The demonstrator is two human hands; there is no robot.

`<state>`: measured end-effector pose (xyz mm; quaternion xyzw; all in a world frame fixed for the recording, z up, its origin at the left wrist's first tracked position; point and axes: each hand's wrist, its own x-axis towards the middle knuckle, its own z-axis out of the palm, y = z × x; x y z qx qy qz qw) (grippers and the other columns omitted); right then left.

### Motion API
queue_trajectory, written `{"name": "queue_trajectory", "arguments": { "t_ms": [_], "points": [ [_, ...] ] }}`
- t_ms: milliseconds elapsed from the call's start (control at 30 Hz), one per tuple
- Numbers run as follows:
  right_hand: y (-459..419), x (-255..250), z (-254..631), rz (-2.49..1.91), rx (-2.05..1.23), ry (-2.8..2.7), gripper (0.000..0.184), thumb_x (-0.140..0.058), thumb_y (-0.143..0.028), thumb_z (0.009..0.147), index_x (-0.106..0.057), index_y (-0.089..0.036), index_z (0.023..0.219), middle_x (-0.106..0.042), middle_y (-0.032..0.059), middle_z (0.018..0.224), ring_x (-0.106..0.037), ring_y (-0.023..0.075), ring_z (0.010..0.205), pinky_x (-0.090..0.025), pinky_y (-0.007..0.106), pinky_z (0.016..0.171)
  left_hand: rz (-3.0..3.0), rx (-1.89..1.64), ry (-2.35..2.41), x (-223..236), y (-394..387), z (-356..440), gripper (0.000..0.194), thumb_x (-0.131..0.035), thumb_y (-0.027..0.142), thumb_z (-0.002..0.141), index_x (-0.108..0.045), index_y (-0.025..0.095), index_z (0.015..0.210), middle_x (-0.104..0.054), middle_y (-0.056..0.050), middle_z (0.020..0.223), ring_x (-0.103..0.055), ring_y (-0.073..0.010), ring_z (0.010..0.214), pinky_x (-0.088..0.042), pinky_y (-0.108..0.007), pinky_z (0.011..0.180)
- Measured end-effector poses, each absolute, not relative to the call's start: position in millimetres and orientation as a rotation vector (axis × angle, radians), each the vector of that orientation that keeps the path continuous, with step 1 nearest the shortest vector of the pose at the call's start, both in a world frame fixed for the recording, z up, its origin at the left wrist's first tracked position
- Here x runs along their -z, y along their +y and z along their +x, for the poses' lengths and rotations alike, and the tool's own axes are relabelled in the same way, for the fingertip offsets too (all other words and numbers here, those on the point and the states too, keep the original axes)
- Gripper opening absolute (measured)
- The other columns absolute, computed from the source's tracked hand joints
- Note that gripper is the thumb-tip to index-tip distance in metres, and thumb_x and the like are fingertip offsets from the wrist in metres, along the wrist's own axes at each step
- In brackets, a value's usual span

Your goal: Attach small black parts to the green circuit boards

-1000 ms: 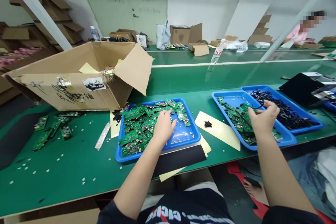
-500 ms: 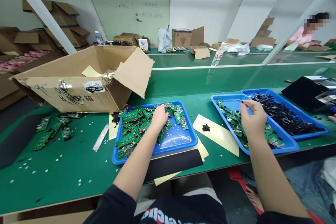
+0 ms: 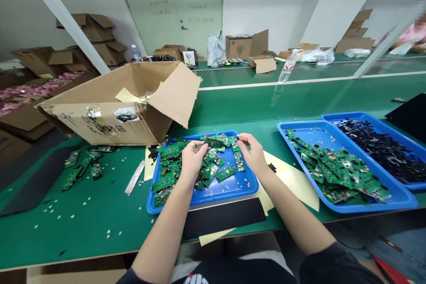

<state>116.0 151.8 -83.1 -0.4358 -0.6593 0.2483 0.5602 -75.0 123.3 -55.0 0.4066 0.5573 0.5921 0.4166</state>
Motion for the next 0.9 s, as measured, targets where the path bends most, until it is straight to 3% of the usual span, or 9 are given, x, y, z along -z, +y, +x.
{"name": "queue_trajectory", "arguments": {
  "t_ms": [333, 533, 600, 733, 800, 900],
  "points": [
    [142, 94, 112, -0.944, -0.882, -1.41, 0.02, -0.051, -0.036, 0.087, -0.048, -0.022, 0.1, -0.054, -0.0021, 0.072, -0.061, 0.0154, 0.067, -0.053, 0.031, 0.066, 0.744, -1.463, 1.157, 58, 112, -51, 0.039, -0.077, 0.033, 0.061, -0.043, 0.019, 0.072, -0.06, 0.004, 0.064, -0.073, -0.0228, 0.079, -0.057, -0.035, 0.078],
    [137, 94, 115, -0.961, -0.939, -1.36, 0.02, -0.054, -0.032, 0.086, -0.046, -0.023, 0.103, -0.052, -0.0022, 0.077, -0.061, 0.0144, 0.07, -0.052, 0.031, 0.067, 0.684, -1.431, 1.118, 60, 103, -45, 0.04, -0.075, 0.02, 0.063, -0.05, 0.02, 0.095, -0.062, 0.005, 0.074, -0.072, -0.0192, 0.081, -0.057, -0.034, 0.082],
    [136, 94, 116, -0.965, -0.984, -1.387, 0.032, -0.055, -0.029, 0.084, -0.045, -0.024, 0.115, -0.052, -0.0028, 0.077, -0.06, 0.014, 0.07, -0.051, 0.031, 0.067, 0.652, -1.395, 1.091, 60, 103, -43, 0.041, -0.072, 0.016, 0.064, -0.054, 0.02, 0.101, -0.064, 0.003, 0.077, -0.072, -0.0173, 0.08, -0.058, -0.031, 0.081],
    [133, 92, 118, -0.974, -1.069, -1.408, 0.067, -0.057, -0.025, 0.081, -0.028, -0.026, 0.141, -0.053, -0.0041, 0.074, -0.058, 0.0131, 0.068, -0.051, 0.031, 0.068, 0.579, -1.313, 1.057, 64, 105, -42, 0.031, -0.067, 0.01, 0.065, -0.057, 0.019, 0.093, -0.067, 0.001, 0.079, -0.072, -0.0171, 0.083, -0.059, -0.028, 0.079],
    [132, 92, 118, -0.99, -1.08, -1.388, 0.06, -0.058, -0.029, 0.081, -0.038, -0.024, 0.137, -0.054, -0.0027, 0.075, -0.057, 0.0133, 0.069, -0.051, 0.03, 0.066, 0.56, -1.304, 1.055, 66, 105, -41, 0.028, -0.066, 0.009, 0.065, -0.056, 0.02, 0.089, -0.067, 0.001, 0.079, -0.072, -0.0177, 0.085, -0.058, -0.029, 0.081],
    [132, 93, 118, -1.048, -1.097, -1.425, 0.037, -0.061, -0.038, 0.079, -0.059, -0.019, 0.111, -0.059, 0.0006, 0.076, -0.058, 0.0149, 0.07, -0.051, 0.03, 0.064, 0.563, -1.272, 1.045, 67, 104, -40, 0.028, -0.069, 0.01, 0.064, -0.054, 0.019, 0.086, -0.067, 0.001, 0.081, -0.072, -0.0183, 0.086, -0.058, -0.029, 0.082]
  ]
}}
